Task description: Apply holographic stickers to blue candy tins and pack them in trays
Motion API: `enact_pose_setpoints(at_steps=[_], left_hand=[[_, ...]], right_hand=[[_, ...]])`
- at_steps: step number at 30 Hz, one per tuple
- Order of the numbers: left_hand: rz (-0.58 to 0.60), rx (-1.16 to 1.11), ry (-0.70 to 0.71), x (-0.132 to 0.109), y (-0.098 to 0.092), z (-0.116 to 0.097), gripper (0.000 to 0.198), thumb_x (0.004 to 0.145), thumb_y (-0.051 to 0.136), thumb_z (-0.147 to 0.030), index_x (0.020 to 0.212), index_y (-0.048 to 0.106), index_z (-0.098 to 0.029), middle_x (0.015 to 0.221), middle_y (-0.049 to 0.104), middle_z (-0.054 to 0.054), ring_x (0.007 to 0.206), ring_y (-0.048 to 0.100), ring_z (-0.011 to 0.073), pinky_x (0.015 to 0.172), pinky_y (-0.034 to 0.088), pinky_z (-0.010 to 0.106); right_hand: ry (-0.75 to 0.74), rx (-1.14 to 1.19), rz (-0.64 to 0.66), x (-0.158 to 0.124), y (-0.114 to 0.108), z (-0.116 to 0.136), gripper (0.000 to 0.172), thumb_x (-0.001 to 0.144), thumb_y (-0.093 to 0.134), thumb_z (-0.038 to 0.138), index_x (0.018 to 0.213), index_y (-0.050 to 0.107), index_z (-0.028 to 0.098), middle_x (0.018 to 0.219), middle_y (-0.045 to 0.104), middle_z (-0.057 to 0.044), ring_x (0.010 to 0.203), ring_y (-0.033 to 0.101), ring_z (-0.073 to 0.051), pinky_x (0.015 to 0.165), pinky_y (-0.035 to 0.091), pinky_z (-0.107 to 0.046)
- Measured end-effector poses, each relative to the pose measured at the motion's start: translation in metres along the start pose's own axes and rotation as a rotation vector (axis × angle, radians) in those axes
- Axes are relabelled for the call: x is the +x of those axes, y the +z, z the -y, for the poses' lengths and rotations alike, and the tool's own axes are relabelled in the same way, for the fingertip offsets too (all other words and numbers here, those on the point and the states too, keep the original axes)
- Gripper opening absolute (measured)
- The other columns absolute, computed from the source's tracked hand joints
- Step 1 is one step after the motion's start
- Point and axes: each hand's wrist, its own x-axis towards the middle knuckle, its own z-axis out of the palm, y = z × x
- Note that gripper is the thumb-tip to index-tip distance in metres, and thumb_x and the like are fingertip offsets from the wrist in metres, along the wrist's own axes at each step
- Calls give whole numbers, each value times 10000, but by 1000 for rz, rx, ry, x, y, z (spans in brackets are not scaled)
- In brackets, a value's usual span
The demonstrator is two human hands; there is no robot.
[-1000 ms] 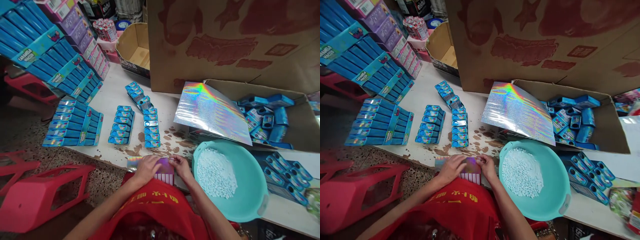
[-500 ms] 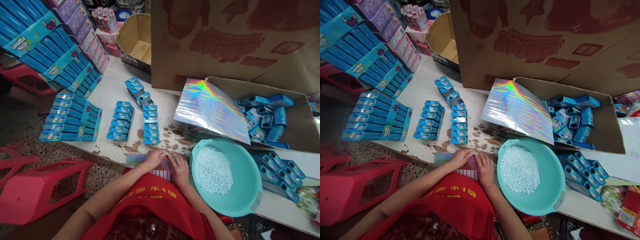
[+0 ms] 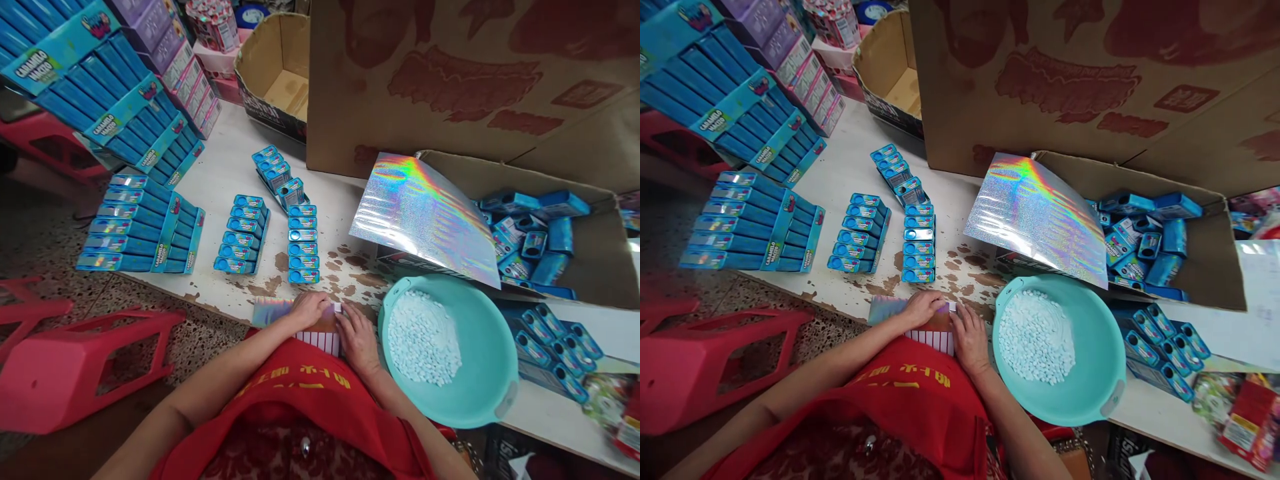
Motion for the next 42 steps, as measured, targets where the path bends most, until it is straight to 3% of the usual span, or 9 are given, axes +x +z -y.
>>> enact_pose_setpoints(at_steps=[4,9,12,16,18,23,32,37,42], left_hand=[[-5,32,13,2,2,1,240,869,439,-301,816,654,-207,800,682,21,751,592,176,651,375,258],[-26,1,12,6,6,3,232,874,448,-286,846,659,-194,846,694,50,818,614,200,737,423,285],[-56,-65,34,2,2,1,275,901,402,-279,927,655,-175,952,689,71,926,610,200,842,431,299],[-2,-502,215,-10,-8,-11,368,923,359,-303,1218,541,-180,1145,639,78,1066,576,176,899,438,281],[86,-695,238,-17,-13,-17,369,858,480,-315,1191,554,-174,1057,666,66,971,611,176,813,474,267],[54,-604,2,-32,-33,-15,217,809,483,-313,737,623,-164,584,581,-24,555,543,115,572,433,224],[-207,-240,-33,-41,-98,24,169,826,398,-271,960,483,-213,595,517,-56,581,519,143,564,359,236],[-238,-245,-15,-24,-88,45,122,842,362,-257,927,437,-213,611,497,-53,569,502,137,580,370,242],[-272,-315,-276,-24,-64,67,190,821,399,-200,1000,458,-180,622,578,-23,603,569,163,630,448,286]], right_hand=[[-3,58,-68,6,-10,-2,186,921,441,224,947,623,190,1113,628,-96,1048,527,-230,830,412,-354],[-25,71,12,13,-33,-3,229,926,430,235,800,618,203,716,607,-48,721,527,-195,649,378,-314],[90,244,-3,20,-54,0,232,926,433,302,802,603,206,738,607,-48,727,542,-188,661,408,-306],[297,539,-6,37,-79,6,224,875,498,398,768,581,219,738,614,-29,697,567,-172,642,438,-289],[372,657,-3,45,-83,8,244,837,540,437,741,580,216,711,615,-20,661,562,-165,621,437,-284],[557,880,-27,68,-63,21,303,745,620,502,719,588,202,655,610,-8,598,540,-151,576,433,-269],[543,683,-243,116,-7,67,268,748,615,458,694,651,198,845,514,-54,910,495,-240,829,399,-390],[544,657,-285,124,15,68,230,751,608,411,687,619,190,876,480,-65,967,458,-252,882,372,-406],[668,851,-318,120,26,61,306,704,615,425,891,523,200,999,493,-63,851,504,-181,717,454,-305]])
